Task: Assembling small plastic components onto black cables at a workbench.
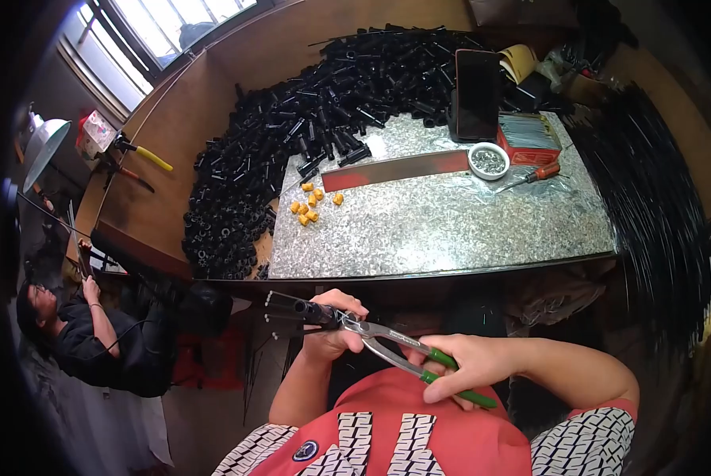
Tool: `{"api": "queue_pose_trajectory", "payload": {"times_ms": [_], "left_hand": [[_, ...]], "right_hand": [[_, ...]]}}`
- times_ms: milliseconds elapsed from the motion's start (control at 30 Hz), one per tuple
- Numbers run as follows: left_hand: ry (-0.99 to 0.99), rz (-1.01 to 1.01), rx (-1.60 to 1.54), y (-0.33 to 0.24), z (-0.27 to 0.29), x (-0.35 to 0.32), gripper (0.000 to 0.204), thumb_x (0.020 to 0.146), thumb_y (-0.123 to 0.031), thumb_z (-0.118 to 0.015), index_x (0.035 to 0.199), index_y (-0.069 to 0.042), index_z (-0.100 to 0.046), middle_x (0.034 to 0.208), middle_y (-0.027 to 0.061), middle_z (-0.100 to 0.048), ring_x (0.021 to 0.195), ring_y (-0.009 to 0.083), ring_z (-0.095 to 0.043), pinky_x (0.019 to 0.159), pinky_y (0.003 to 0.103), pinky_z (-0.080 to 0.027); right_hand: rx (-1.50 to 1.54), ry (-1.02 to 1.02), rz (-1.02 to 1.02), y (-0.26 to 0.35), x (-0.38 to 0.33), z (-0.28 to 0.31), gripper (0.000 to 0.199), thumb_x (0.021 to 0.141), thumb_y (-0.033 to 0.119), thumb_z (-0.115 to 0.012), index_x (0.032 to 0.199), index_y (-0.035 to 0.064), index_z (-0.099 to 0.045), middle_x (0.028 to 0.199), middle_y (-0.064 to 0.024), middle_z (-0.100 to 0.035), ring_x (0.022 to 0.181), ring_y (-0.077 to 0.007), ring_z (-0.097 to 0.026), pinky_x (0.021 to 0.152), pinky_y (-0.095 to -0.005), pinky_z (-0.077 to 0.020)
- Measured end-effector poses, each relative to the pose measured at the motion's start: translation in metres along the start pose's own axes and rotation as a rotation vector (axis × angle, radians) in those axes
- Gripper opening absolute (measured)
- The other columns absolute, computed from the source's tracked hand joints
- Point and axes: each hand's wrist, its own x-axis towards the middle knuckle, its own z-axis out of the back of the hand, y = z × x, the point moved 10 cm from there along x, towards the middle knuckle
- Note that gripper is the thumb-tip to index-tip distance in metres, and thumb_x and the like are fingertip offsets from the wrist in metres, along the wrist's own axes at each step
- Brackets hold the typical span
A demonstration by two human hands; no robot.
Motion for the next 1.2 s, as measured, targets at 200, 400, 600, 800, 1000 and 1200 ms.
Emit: {"api": "queue_pose_trajectory", "payload": {"times_ms": [200, 400, 600, 800, 1000, 1200], "left_hand": [[-0.151, 0.063, -0.049, 0.006, 0.016, -0.004, 0.059, 0.056, -0.042, -0.085, 0.091, -0.001, -0.063, 0.088, 0.0041, -0.060, 0.072, 0.0088, -0.054, 0.063, 0.023, -0.043], [-0.042, -0.038, -0.085, -0.002, 0.010, -0.002, 0.063, 0.054, -0.045, -0.083, 0.094, 0.000, -0.061, 0.082, 0.0039, -0.060, 0.072, 0.0085, -0.055, 0.062, 0.022, -0.043], [-0.176, -0.008, -0.049, -0.002, 0.021, -0.004, 0.064, 0.053, -0.046, -0.082, 0.093, 0.000, -0.061, 0.080, 0.0022, -0.059, 0.069, 0.0067, -0.053, 0.059, 0.020, -0.040], [-0.126, 0.023, -0.110, -0.016, 0.013, 0.004, 0.073, 0.050, -0.054, -0.080, 0.094, 0.002, -0.061, 0.077, -0.0013, -0.056, 0.066, 0.0047, -0.050, 0.058, 0.019, -0.039], [-0.078, 0.034, -0.062, -0.007, 0.011, 0.001, 0.065, 0.052, -0.049, -0.082, 0.093, -0.001, -0.064, 0.081, 0.0038, -0.062, 0.070, 0.0100, -0.057, 0.060, 0.023, -0.043], [-0.172, 0.000, 0.083, -0.010, 0.020, 0.004, 0.065, 0.055, -0.045, -0.083, 0.095, 0.000, -0.059, 0.070, -0.0015, -0.054, 0.063, 0.0057, -0.048, 0.058, 0.021, -0.038]], "right_hand": [[-1.267, -1.047, 0.602, 0.088, -0.057, 0.021, 0.027, 0.090, 0.017, -0.058, 0.107, -0.0032, -0.050, 0.092, -0.0163, -0.060, 0.081, -0.0268, -0.063, 0.071, -0.0376, -0.0505], [0.130, -0.227, 0.089, 0.009, -0.002, 0.023, 0.019, 0.091, 0.014, -0.057, 0.099, -0.0013, -0.049, 0.078, -0.0124, -0.063, 0.057, -0.0184, -0.062, 0.053, -0.0294, -0.0524], [-1.101, -0.998, 0.619, 0.088, -0.047, 0.016, 0.038, 0.082, 0.017, -0.070, 0.108, 0.0006, -0.047, 0.091, -0.0195, -0.058, 0.076, -0.0292, -0.061, 0.067, -0.0366, -0.0498], [-0.226, -0.504, 0.233, 0.030, -0.012, 0.042, 0.030, 0.098, 0.018, -0.035, 0.098, -0.0050, -0.055, 0.080, -0.0169, -0.063, 0.065, -0.0226, -0.065, 0.062, -0.0337, -0.0525], [-0.272, -0.332, 0.042, 0.012, -0.003, 0.040, 0.031, 0.089, 0.024, -0.058, 0.105, -0.0014, -0.051, 0.072, -0.0129, -0.059, 0.061, -0.0231, -0.061, 0.060, -0.0365, -0.0512], [-1.451, -1.123, 0.504, 0.094, -0.047, 0.031, 0.055, 0.080, 0.020, -0.066, 0.126, -0.0012, -0.045, 0.094, -0.0171, -0.054, 0.086, -0.0307, -0.056, 0.074, -0.0368, -0.0467]]}}
